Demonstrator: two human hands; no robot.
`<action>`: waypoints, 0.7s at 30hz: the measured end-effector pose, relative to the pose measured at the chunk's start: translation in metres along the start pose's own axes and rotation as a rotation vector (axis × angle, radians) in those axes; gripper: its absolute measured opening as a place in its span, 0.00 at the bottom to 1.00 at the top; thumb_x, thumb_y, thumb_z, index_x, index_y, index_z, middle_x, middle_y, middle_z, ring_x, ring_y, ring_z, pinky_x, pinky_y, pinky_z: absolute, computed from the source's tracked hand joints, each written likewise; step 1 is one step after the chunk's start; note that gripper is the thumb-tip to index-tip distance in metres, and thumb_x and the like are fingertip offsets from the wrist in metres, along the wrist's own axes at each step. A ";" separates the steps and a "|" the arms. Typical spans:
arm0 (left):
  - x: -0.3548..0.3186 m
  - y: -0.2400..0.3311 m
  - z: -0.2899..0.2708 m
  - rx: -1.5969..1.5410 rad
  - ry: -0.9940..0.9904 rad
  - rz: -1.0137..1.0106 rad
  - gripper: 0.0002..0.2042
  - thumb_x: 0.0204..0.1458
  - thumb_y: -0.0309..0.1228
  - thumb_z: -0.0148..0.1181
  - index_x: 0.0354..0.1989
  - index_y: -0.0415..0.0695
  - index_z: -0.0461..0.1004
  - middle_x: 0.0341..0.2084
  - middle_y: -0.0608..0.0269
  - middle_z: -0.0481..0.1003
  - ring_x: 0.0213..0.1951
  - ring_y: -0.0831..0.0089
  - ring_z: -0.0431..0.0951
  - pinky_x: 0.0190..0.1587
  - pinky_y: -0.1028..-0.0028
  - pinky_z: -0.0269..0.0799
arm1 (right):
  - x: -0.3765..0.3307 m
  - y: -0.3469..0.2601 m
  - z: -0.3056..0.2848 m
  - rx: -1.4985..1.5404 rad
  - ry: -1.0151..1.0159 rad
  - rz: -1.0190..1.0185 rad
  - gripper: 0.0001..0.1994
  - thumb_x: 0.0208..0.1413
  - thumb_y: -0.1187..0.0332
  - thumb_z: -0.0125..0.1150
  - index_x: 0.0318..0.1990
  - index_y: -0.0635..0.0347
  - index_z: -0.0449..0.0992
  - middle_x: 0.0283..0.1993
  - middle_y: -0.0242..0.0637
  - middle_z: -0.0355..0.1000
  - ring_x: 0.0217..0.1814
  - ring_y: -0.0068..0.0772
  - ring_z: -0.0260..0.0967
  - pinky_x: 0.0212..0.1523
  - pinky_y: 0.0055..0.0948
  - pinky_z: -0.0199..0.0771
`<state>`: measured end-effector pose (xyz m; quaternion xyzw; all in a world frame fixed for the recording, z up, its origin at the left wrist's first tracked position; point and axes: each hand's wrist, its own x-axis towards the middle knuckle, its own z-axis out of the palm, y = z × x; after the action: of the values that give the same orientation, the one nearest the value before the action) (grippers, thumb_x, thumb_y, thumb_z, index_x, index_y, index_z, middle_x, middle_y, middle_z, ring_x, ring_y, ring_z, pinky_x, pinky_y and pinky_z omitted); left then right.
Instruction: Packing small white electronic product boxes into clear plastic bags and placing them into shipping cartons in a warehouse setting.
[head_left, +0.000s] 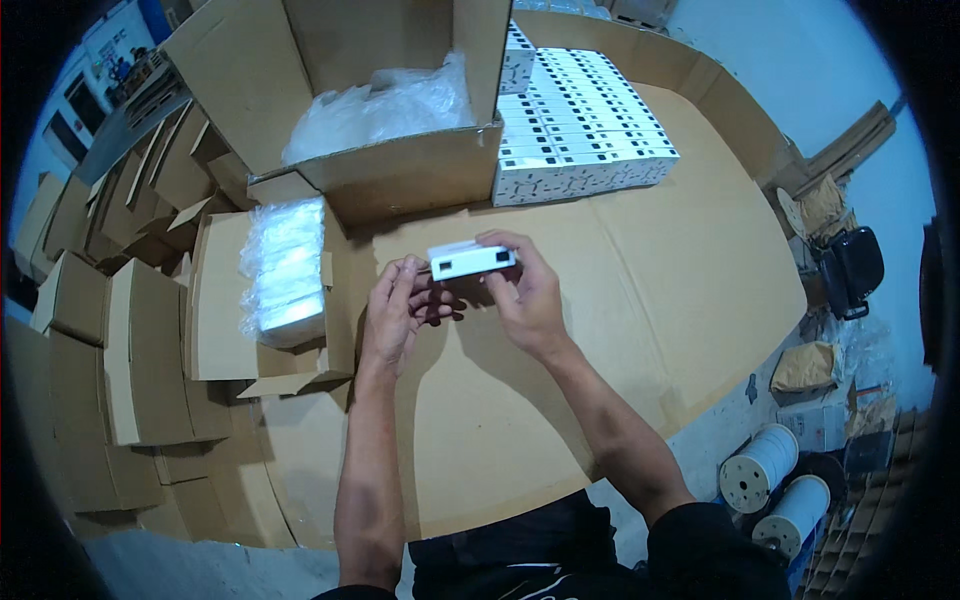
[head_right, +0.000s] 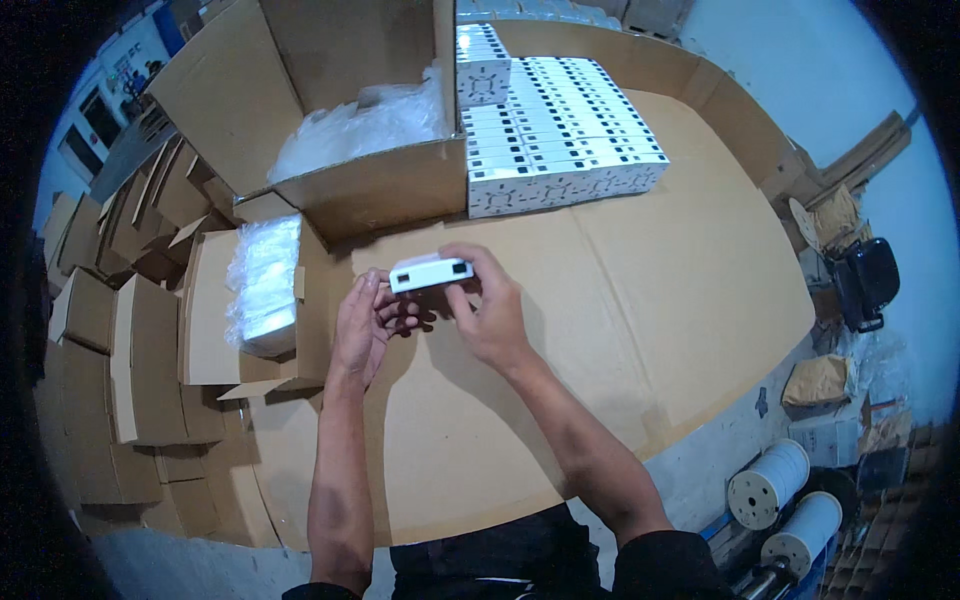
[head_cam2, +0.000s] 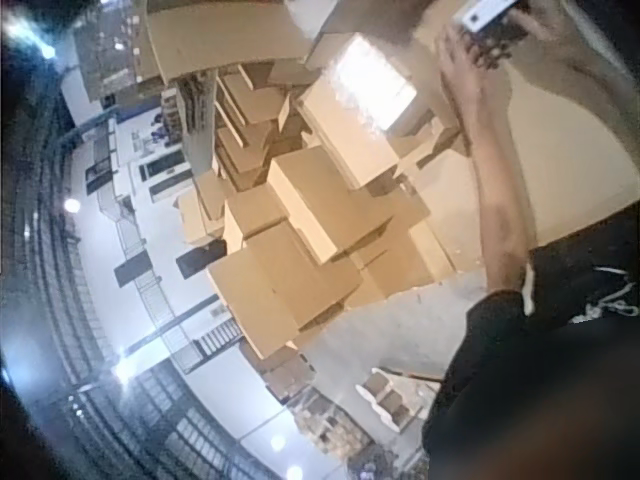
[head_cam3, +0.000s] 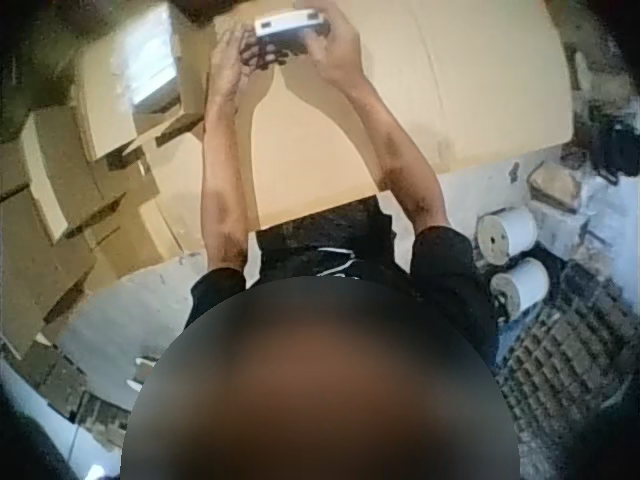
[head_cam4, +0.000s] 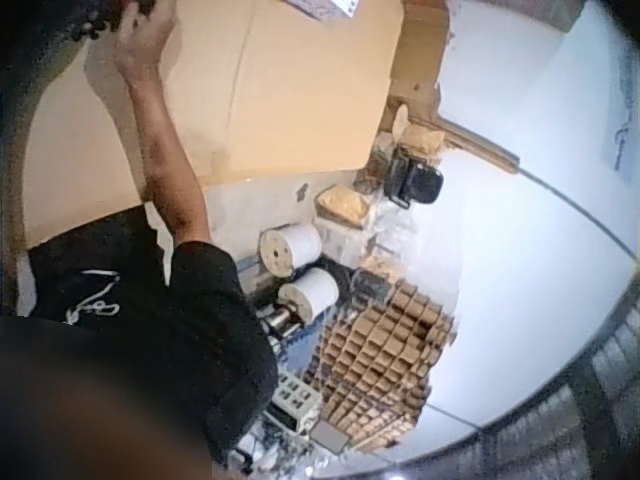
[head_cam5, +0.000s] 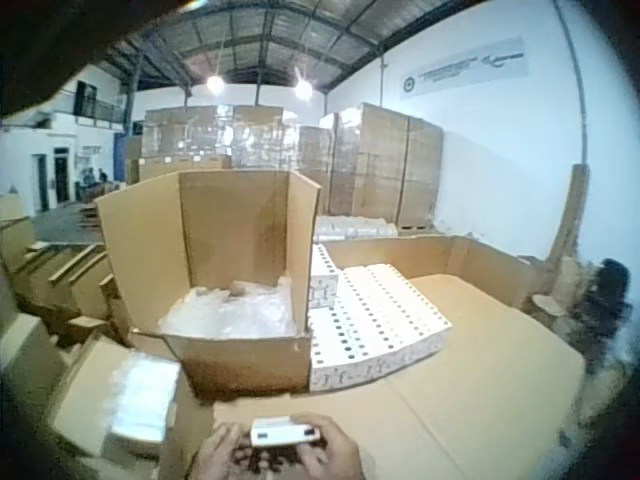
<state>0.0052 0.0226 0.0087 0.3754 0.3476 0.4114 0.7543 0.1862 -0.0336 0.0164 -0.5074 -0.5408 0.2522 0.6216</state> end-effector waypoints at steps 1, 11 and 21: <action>-0.003 0.001 0.000 -0.034 0.015 0.003 0.14 0.69 0.40 0.53 0.53 0.44 0.68 0.38 0.63 0.77 0.36 0.76 0.80 0.40 0.71 0.80 | -0.002 -0.005 0.001 0.014 -0.119 0.099 0.20 0.57 0.88 0.49 0.57 0.66 0.68 0.60 0.43 0.69 0.60 0.32 0.71 0.58 0.30 0.75; 0.001 -0.002 -0.004 0.092 0.113 0.116 0.15 0.65 0.31 0.60 0.55 0.37 0.67 0.42 0.61 0.77 0.41 0.77 0.79 0.46 0.73 0.80 | 0.006 0.021 0.003 0.070 -0.109 0.136 0.15 0.64 0.82 0.53 0.57 0.68 0.73 0.70 0.49 0.61 0.61 0.34 0.72 0.53 0.30 0.80; 0.002 -0.004 -0.003 0.391 0.219 0.331 0.21 0.61 0.21 0.60 0.62 0.30 0.67 0.53 0.48 0.78 0.54 0.67 0.79 0.57 0.70 0.76 | 0.007 0.025 0.002 0.116 -0.104 0.310 0.09 0.64 0.82 0.58 0.50 0.68 0.70 0.51 0.38 0.73 0.54 0.24 0.74 0.55 0.24 0.78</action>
<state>0.0055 0.0239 0.0034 0.5189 0.4338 0.4922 0.5481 0.1925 -0.0178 -0.0030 -0.5341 -0.4722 0.4019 0.5746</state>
